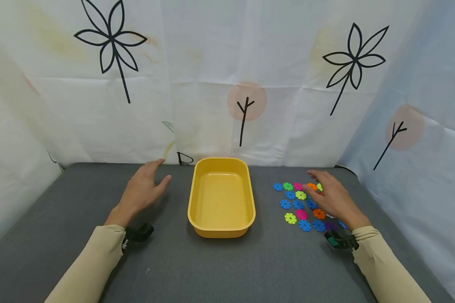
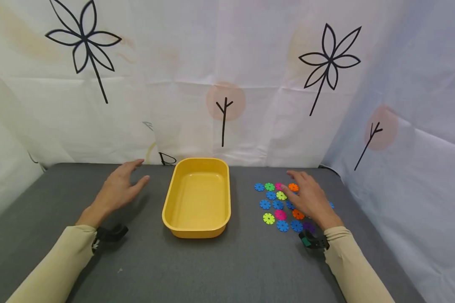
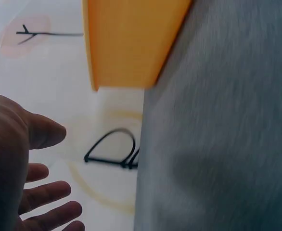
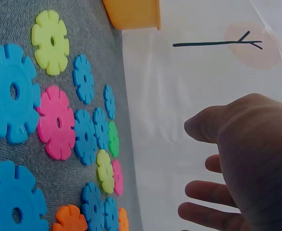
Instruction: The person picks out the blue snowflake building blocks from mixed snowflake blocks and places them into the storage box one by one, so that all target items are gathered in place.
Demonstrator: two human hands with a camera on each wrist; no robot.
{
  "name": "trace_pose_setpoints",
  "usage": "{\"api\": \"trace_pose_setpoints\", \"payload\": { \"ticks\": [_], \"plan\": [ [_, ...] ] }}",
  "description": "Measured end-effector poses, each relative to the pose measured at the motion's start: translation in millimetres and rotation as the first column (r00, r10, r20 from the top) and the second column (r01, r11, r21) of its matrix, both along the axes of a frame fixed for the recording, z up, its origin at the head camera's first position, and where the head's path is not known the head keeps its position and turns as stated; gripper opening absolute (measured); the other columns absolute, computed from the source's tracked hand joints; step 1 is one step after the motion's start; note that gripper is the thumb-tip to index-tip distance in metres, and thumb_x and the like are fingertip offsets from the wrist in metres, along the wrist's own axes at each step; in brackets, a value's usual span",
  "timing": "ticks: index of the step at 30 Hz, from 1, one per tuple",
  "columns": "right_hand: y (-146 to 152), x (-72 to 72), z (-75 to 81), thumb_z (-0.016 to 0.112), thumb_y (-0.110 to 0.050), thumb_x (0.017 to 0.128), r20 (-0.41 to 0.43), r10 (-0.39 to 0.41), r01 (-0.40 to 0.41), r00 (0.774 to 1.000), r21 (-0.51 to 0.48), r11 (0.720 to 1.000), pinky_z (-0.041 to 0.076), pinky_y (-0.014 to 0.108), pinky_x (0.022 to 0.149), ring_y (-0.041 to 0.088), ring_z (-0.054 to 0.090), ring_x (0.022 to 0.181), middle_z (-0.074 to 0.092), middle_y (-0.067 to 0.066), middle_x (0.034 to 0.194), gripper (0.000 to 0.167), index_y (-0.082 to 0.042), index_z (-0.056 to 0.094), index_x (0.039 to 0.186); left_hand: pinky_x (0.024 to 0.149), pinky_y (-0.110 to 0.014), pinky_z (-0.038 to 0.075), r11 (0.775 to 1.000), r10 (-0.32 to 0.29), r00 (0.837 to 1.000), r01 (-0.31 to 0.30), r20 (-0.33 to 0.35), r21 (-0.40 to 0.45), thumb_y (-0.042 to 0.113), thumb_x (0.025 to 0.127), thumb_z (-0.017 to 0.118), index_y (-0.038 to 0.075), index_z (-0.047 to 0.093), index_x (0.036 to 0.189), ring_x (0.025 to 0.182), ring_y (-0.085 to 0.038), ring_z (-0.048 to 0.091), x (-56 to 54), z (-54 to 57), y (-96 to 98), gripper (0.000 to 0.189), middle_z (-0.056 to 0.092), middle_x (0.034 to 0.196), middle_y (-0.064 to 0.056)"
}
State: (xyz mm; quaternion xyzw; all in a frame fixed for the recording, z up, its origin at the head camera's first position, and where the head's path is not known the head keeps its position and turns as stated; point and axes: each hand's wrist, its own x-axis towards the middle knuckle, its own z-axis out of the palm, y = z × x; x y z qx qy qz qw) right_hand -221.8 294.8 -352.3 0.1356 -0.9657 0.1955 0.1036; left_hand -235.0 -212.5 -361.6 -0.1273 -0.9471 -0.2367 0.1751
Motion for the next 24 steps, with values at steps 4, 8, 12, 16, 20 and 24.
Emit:
{"api": "trace_pose_setpoints", "payload": {
  "ticks": [4,8,12,16,20,24],
  "plan": [
    [-2,-0.4,-1.1,0.063,-0.024,0.103,0.013,0.019,-0.019,1.0,-0.009,1.0,0.047,0.064,0.093,0.047,0.053,0.12,0.052,0.027,0.136,0.055,0.004,0.045,0.146,0.104,-0.062,0.042,0.986,-0.081,0.995,0.07,0.066,0.155,0.026,0.103,0.061,-0.002,0.041,0.152,0.13,-0.044,0.048,-0.3,-4.8,10.7,0.059,0.048,0.146,-0.025],
    [-3,-0.7,-2.4,0.063,-0.023,0.102,0.006,0.036,-0.036,0.999,0.003,0.999,0.049,0.063,0.091,0.045,0.056,0.116,0.057,0.027,0.131,0.052,0.004,0.048,0.144,0.105,-0.058,0.044,0.942,-0.16,0.981,0.12,0.108,0.313,0.029,0.105,0.059,0.0,0.04,0.153,0.129,-0.042,0.051,-0.2,-9.1,21.3,0.059,0.051,0.144,-0.025],
    [-5,0.1,-3.0,0.065,-0.022,0.101,0.009,0.044,-0.044,0.999,-0.006,0.999,0.05,0.061,0.089,0.045,0.057,0.115,0.059,0.027,0.127,0.051,0.004,0.05,0.143,0.107,-0.057,0.042,0.883,-0.212,0.965,0.123,0.153,0.452,0.031,0.105,0.057,0.002,0.038,0.155,0.131,-0.042,0.05,1.9,-11.0,31.7,0.06,0.05,0.146,-0.024],
    [-9,0.6,-3.8,0.065,-0.023,0.101,0.028,0.053,-0.053,0.998,-0.029,0.998,0.05,0.061,0.089,0.044,0.058,0.114,0.06,0.025,0.126,0.051,0.003,0.05,0.142,0.107,-0.059,0.042,0.827,-0.261,0.945,0.112,0.199,0.551,0.031,0.106,0.056,0.003,0.037,0.156,0.137,-0.043,0.045,4.2,-12.9,41.5,0.061,0.046,0.151,-0.023],
    [-12,0.1,-6.2,0.064,-0.025,0.102,0.057,0.079,-0.075,0.995,-0.067,0.995,0.05,0.061,0.09,0.042,0.058,0.114,0.06,0.024,0.126,0.052,0.003,0.05,0.143,0.11,-0.059,0.039,0.769,-0.314,0.92,0.102,0.235,0.631,0.031,0.106,0.057,0.004,0.033,0.157,0.141,-0.041,0.04,5.8,-14.6,49.4,0.063,0.041,0.155,-0.022],
    [-14,-0.8,-8.4,0.064,-0.022,0.102,0.062,0.113,-0.107,0.992,-0.093,0.99,0.049,0.06,0.092,0.041,0.059,0.113,0.06,0.024,0.126,0.051,0.004,0.05,0.143,0.114,-0.056,0.035,0.718,-0.369,0.897,0.109,0.242,0.687,0.028,0.105,0.058,0.003,0.027,0.159,0.144,-0.04,0.037,6.5,-16.4,54.9,0.067,0.038,0.157,-0.022]
  ]
}}
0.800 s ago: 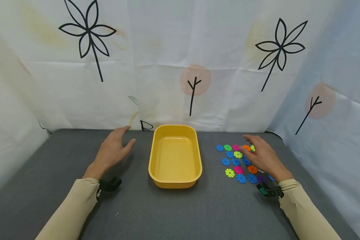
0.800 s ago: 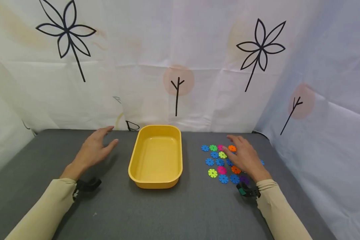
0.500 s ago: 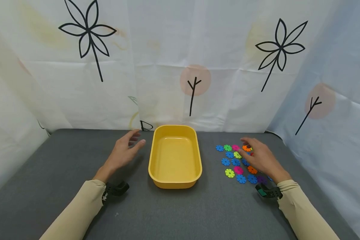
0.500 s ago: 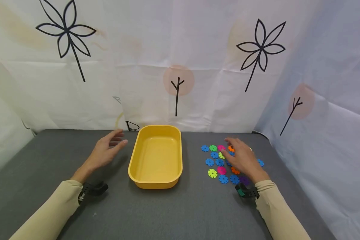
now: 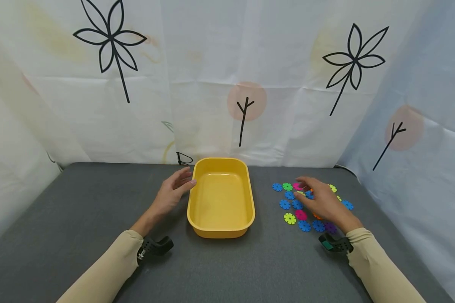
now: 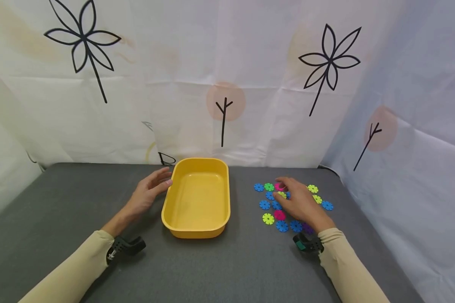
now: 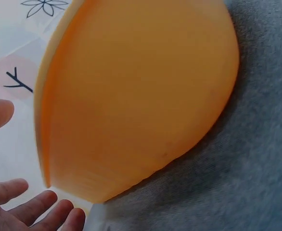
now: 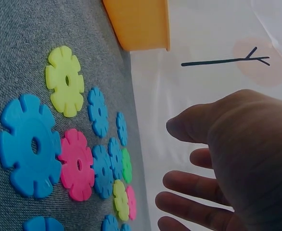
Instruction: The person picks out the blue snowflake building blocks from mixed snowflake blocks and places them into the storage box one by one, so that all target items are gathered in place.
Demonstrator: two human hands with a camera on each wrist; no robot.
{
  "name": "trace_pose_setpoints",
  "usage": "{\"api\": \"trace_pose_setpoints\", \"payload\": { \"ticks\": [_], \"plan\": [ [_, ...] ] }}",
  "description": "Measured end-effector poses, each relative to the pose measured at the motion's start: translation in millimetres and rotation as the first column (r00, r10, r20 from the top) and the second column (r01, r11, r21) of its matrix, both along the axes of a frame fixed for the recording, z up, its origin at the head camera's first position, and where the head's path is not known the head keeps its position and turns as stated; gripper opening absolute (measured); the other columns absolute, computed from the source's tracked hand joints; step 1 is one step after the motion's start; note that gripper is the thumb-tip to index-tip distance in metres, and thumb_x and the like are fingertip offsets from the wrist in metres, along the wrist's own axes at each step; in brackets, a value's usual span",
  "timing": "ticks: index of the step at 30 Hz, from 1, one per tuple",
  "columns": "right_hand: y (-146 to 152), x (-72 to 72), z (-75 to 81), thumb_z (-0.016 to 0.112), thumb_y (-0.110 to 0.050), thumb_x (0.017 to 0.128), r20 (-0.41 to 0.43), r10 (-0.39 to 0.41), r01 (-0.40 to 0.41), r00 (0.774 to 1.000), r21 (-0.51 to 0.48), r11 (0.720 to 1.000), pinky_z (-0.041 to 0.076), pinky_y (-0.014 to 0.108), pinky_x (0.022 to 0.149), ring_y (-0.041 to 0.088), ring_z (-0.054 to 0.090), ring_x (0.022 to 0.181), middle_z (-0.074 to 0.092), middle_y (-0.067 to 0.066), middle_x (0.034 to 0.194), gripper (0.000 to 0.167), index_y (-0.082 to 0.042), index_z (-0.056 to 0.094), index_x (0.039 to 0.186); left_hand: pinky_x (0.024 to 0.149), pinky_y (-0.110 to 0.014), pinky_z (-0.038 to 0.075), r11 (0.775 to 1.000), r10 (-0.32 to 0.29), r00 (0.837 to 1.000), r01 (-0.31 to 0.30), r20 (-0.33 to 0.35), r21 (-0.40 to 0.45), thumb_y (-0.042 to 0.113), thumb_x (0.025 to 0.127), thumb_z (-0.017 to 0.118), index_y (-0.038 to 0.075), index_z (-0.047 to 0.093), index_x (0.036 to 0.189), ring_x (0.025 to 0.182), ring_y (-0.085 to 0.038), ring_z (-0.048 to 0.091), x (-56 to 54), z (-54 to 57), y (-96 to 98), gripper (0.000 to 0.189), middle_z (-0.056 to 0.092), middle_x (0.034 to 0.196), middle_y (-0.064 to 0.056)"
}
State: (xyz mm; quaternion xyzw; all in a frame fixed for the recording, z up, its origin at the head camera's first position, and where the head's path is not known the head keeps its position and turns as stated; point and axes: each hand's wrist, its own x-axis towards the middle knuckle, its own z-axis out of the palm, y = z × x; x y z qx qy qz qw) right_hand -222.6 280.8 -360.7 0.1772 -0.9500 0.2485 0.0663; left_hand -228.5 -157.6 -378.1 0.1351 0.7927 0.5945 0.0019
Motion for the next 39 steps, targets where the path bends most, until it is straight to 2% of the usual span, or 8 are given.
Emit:
{"api": "trace_pose_setpoints", "payload": {
  "ticks": [5,8,16,24,32,39],
  "plan": [
    [-3,1.1,0.4,0.065,-0.02,0.101,-0.008,0.026,-0.026,1.0,-0.003,1.0,0.05,0.059,0.093,0.041,0.059,0.112,0.061,0.024,0.125,0.049,0.005,0.05,0.142,0.114,-0.056,0.035,0.999,-0.019,0.999,0.017,0.035,0.042,0.028,0.105,0.059,0.002,0.026,0.16,0.144,-0.04,0.037,-0.2,-3.5,3.1,0.069,0.036,0.158,-0.022],
    [-5,2.5,1.2,0.065,-0.02,0.101,-0.011,0.03,-0.03,0.999,0.0,1.0,0.05,0.059,0.093,0.041,0.059,0.113,0.061,0.024,0.126,0.049,0.004,0.051,0.142,0.115,-0.054,0.035,0.997,-0.024,0.998,0.02,0.063,0.07,0.028,0.104,0.06,0.002,0.029,0.159,0.144,-0.038,0.037,-1.0,-6.4,4.5,0.068,0.036,0.158,-0.022],
    [-8,3.9,2.6,0.065,-0.019,0.101,-0.018,0.043,-0.043,0.999,0.002,0.999,0.05,0.059,0.093,0.041,0.059,0.113,0.061,0.023,0.126,0.049,0.004,0.051,0.142,0.113,-0.051,0.038,0.987,-0.049,0.995,0.035,0.082,0.155,0.021,0.103,0.063,0.001,0.035,0.156,0.144,-0.035,0.039,-2.1,-11.8,6.9,0.064,0.039,0.157,-0.02],
    [-11,4.4,4.5,0.066,-0.018,0.101,-0.023,0.058,-0.059,0.998,-0.012,0.998,0.051,0.058,0.092,0.04,0.06,0.112,0.062,0.022,0.125,0.048,0.001,0.052,0.142,0.111,-0.046,0.04,0.984,-0.037,0.99,0.012,0.138,0.177,0.02,0.102,0.065,0.001,0.036,0.156,0.142,-0.034,0.042,-2.8,-16.8,6.1,0.065,0.04,0.157,-0.019],
    [-11,3.2,3.1,0.068,-0.019,0.1,0.013,0.045,-0.044,0.999,-0.06,0.997,0.051,0.057,0.092,0.038,0.061,0.112,0.063,0.021,0.125,0.048,0.001,0.054,0.141,0.101,-0.023,0.048,0.971,-0.057,0.994,0.035,0.089,0.237,0.015,0.101,0.066,0.0,0.037,0.155,0.142,-0.033,0.042,-4.2,-25.1,5.0,0.063,0.041,0.156,-0.019],
    [-8,-0.7,-1.8,0.069,-0.024,0.099,0.088,0.038,-0.025,0.995,-0.144,0.989,0.053,0.054,0.091,0.037,0.063,0.111,0.065,0.02,0.125,0.05,0.002,0.055,0.14,0.098,-0.02,0.048,0.96,-0.069,0.995,0.046,0.075,0.275,0.014,0.1,0.066,-0.001,0.037,0.155,0.142,-0.034,0.042,-6.1,-28.7,5.5,0.063,0.04,0.157,-0.019]
  ]
}}
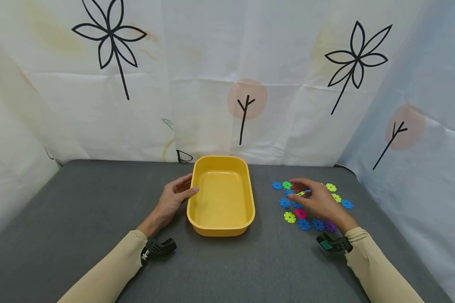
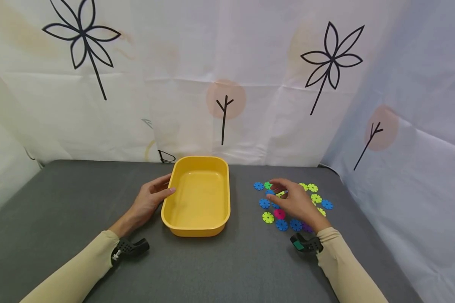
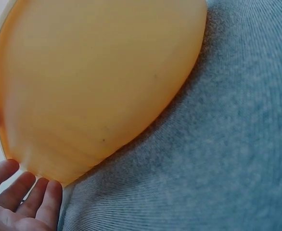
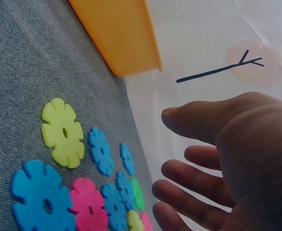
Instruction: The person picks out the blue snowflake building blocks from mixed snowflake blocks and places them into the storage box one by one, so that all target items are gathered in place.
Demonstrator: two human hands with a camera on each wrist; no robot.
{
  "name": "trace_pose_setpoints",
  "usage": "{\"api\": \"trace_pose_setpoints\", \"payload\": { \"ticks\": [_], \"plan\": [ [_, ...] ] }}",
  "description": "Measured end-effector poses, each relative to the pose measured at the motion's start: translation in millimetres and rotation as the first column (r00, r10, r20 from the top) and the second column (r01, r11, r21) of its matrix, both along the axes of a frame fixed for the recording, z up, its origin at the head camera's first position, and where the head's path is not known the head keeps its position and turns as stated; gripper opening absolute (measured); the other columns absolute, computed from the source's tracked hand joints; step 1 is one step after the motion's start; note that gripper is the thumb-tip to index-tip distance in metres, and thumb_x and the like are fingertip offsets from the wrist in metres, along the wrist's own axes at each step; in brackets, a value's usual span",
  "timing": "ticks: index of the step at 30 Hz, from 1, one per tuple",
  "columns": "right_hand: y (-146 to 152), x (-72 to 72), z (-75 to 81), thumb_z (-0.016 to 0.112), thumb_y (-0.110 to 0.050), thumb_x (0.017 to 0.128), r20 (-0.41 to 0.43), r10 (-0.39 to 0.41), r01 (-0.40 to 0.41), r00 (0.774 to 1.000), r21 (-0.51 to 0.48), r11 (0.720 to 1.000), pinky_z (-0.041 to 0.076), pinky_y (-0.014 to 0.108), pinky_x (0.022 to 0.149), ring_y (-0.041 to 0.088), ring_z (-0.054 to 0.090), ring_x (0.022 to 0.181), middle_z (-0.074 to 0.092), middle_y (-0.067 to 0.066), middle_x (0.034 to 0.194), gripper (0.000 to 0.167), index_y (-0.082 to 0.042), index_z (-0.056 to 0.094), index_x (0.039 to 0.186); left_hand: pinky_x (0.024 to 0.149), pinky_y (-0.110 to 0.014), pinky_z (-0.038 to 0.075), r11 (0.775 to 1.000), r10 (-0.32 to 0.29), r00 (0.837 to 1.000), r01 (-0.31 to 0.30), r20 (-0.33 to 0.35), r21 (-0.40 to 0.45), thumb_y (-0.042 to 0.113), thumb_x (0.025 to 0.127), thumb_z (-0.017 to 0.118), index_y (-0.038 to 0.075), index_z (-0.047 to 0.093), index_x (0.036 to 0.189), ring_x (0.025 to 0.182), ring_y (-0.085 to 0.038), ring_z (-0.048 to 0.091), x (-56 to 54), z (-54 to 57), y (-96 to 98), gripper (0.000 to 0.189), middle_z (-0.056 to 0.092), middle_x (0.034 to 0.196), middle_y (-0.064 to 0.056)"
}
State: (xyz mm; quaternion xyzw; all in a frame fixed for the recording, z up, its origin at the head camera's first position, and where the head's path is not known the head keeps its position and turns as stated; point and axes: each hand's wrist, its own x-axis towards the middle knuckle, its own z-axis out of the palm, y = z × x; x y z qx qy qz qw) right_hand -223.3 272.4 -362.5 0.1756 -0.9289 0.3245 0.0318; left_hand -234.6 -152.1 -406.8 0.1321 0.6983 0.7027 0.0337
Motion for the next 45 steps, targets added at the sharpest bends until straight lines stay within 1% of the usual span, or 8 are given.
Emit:
{"api": "trace_pose_setpoints", "payload": {
  "ticks": [6,13,18,25,29,33,41,45],
  "plan": [
    [1,-1.9,-3.3,0.069,-0.027,0.1,0.04,-0.017,0.019,0.999,-0.058,0.998,0.053,0.053,0.092,0.036,0.063,0.112,0.066,0.019,0.125,0.051,0.003,0.056,0.139,0.098,-0.019,0.048,1.0,0.005,1.0,-0.005,-0.01,0.005,0.014,0.101,0.066,0.0,0.039,0.155,0.142,-0.033,0.043,-1.7,-0.7,1.1,0.062,0.042,0.156,-0.018],
    [3,-8.6,-1.1,0.067,-0.028,0.101,0.07,-0.015,0.022,0.997,-0.102,0.995,0.05,0.056,0.096,0.037,0.062,0.114,0.064,0.021,0.13,0.051,0.002,0.056,0.14,0.097,-0.018,0.049,0.999,0.031,0.999,-0.03,-0.027,0.021,0.011,0.1,0.066,-0.002,0.04,0.153,0.14,-0.034,0.044,-2.3,-2.7,3.7,0.06,0.044,0.154,-0.02],
    [3,-17.5,0.7,0.069,-0.027,0.099,0.085,-0.002,0.013,0.996,-0.133,0.991,0.051,0.056,0.095,0.037,0.061,0.113,0.064,0.022,0.128,0.052,0.002,0.056,0.14,0.096,-0.017,0.049,0.999,0.043,0.998,-0.042,-0.035,0.023,0.01,0.1,0.065,-0.002,0.04,0.153,0.141,-0.033,0.044,-2.3,-3.7,5.2,0.06,0.044,0.154,-0.021],
    [-1,-34.3,2.9,0.071,-0.028,0.098,0.128,-0.017,0.035,0.992,-0.143,0.989,0.054,0.05,0.091,0.038,0.059,0.115,0.064,0.023,0.129,0.055,0.004,0.056,0.14,0.097,-0.018,0.049,0.999,0.041,0.998,-0.04,-0.038,0.025,0.01,0.1,0.065,-0.001,0.042,0.153,0.141,-0.033,0.044,-3.5,-4.7,5.6,0.059,0.045,0.154,-0.02],
    [-3,-43.8,3.0,0.072,-0.031,0.097,0.174,-0.035,0.068,0.984,-0.184,0.981,0.054,0.051,0.092,0.039,0.057,0.119,0.062,0.023,0.132,0.059,0.003,0.055,0.142,0.097,-0.017,0.048,0.999,0.045,0.998,-0.045,-0.036,0.013,0.012,0.1,0.066,0.0,0.043,0.152,0.141,-0.032,0.044,-4.3,-6.3,5.2,0.059,0.045,0.153,-0.019],
    [-5,-49.4,2.2,0.073,-0.033,0.095,0.213,-0.057,0.101,0.975,-0.202,0.974,0.055,0.05,0.091,0.039,0.057,0.12,0.061,0.023,0.133,0.061,0.001,0.055,0.143,0.097,-0.018,0.048,0.999,0.041,0.998,-0.04,-0.043,0.01,0.011,0.1,0.066,-0.001,0.042,0.152,0.14,-0.033,0.045,-4.2,-7.0,5.3,0.058,0.046,0.153,-0.02],
    [-4,-50.6,-3.5,0.074,-0.029,0.095,0.196,-0.057,0.096,0.979,-0.194,0.976,0.054,0.05,0.089,0.039,0.057,0.116,0.061,0.026,0.132,0.059,0.003,0.056,0.141,0.098,-0.017,0.047,0.999,0.032,0.999,-0.032,-0.043,0.002,0.013,0.1,0.065,0.0,0.042,0.153,0.14,-0.033,0.044,-2.8,-5.0,4.5,0.059,0.045,0.153,-0.019],
    [-4,-52.2,-7.1,0.075,-0.025,0.095,0.193,-0.052,0.089,0.98,-0.188,0.978,0.054,0.047,0.088,0.037,0.058,0.113,0.061,0.025,0.13,0.056,0.003,0.057,0.14,0.098,-0.017,0.047,1.0,0.027,0.999,-0.027,-0.04,0.006,0.012,0.1,0.065,-0.001,0.04,0.154,0.142,-0.034,0.042,-1.9,-4.9,2.8,0.06,0.044,0.154,-0.02]
  ]
}}
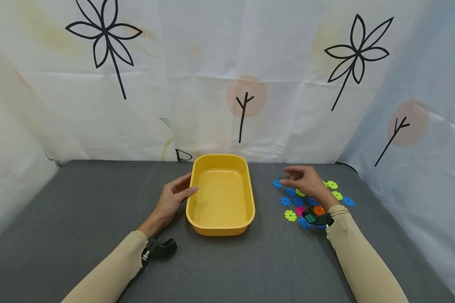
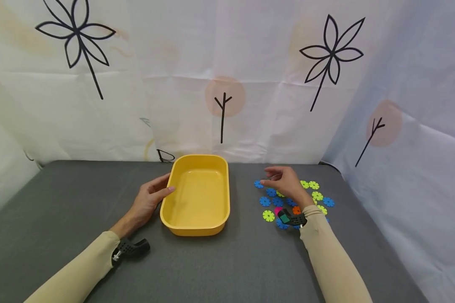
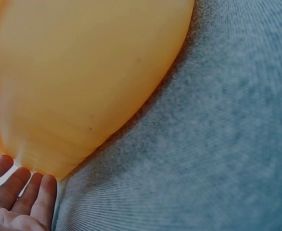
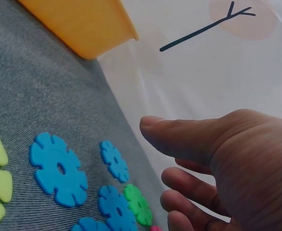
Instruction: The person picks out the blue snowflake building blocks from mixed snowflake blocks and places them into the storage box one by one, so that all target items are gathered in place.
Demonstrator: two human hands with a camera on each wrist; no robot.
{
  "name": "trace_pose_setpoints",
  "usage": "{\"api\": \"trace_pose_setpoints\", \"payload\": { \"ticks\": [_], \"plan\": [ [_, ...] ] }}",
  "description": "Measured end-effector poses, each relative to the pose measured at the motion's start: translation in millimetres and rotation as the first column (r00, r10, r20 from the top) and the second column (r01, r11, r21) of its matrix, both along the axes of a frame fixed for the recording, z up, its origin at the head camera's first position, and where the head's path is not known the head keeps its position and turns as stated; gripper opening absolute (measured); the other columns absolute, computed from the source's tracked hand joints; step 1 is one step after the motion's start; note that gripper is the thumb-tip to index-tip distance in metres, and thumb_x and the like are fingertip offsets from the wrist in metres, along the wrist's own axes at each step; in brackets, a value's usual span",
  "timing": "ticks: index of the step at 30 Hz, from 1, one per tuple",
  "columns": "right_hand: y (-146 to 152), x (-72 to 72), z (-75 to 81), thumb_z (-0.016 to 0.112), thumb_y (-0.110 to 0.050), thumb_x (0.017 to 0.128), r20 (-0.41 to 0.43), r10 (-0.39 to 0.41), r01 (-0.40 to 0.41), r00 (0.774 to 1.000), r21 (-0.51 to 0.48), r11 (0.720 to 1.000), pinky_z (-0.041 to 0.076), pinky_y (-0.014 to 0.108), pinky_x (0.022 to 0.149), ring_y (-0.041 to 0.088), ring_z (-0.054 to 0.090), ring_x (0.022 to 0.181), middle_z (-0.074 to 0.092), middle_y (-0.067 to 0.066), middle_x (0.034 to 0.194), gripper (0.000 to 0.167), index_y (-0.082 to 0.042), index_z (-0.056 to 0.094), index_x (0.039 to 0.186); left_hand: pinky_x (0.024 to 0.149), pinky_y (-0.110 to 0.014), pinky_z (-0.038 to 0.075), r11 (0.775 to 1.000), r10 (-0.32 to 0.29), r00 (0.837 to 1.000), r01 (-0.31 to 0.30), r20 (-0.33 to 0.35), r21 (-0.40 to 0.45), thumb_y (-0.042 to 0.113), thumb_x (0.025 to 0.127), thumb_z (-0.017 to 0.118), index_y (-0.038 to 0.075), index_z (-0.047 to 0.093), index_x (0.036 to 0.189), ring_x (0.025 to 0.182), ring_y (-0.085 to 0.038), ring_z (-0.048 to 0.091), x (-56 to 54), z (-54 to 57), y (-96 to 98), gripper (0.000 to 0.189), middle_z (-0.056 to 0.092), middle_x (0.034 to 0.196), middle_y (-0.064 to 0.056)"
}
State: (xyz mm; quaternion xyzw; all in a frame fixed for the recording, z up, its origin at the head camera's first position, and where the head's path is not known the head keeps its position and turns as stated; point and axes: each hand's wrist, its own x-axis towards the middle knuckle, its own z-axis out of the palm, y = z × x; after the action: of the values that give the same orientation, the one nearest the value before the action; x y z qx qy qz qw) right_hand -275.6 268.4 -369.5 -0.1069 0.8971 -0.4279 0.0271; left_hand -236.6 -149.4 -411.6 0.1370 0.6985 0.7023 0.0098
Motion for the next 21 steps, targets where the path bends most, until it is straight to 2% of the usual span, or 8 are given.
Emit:
{"api": "trace_pose_setpoints", "payload": {
  "ticks": [8,14,21],
  "plan": [
    [-5,-3.2,-6.4,0.076,-0.021,0.093,-0.033,0.015,-0.013,0.999,0.049,0.999,0.053,0.042,0.084,0.034,0.061,0.104,0.064,0.024,0.123,0.051,0.005,0.061,0.135,0.098,-0.017,0.047,1.0,-0.006,1.0,0.006,0.001,-0.006,0.013,0.101,0.065,-0.002,0.039,0.154,0.142,-0.035,0.042,0.6,-0.1,-1.7,0.061,0.043,0.155,-0.021],
    [-6,-4.5,-11.2,0.077,-0.022,0.093,-0.022,0.004,-0.003,1.0,0.063,0.998,0.053,0.043,0.085,0.032,0.063,0.101,0.066,0.023,0.122,0.051,0.004,0.062,0.134,0.098,-0.018,0.048,1.0,-0.011,1.0,0.011,0.002,-0.007,0.013,0.101,0.065,-0.001,0.039,0.154,0.142,-0.035,0.042,0.6,-0.1,-1.6,0.061,0.043,0.155,-0.021],
    [-7,-5.5,-15.5,0.078,-0.023,0.092,-0.004,-0.012,0.013,1.0,0.091,0.996,0.051,0.036,0.077,0.028,0.062,0.095,0.068,0.02,0.12,0.05,0.001,0.064,0.134,0.098,-0.017,0.047,1.0,-0.016,1.0,0.016,-0.005,-0.007,0.014,0.101,0.064,-0.002,0.038,0.154,0.142,-0.035,0.041,0.5,-0.3,-1.5,0.061,0.042,0.155,-0.021]
  ]
}}
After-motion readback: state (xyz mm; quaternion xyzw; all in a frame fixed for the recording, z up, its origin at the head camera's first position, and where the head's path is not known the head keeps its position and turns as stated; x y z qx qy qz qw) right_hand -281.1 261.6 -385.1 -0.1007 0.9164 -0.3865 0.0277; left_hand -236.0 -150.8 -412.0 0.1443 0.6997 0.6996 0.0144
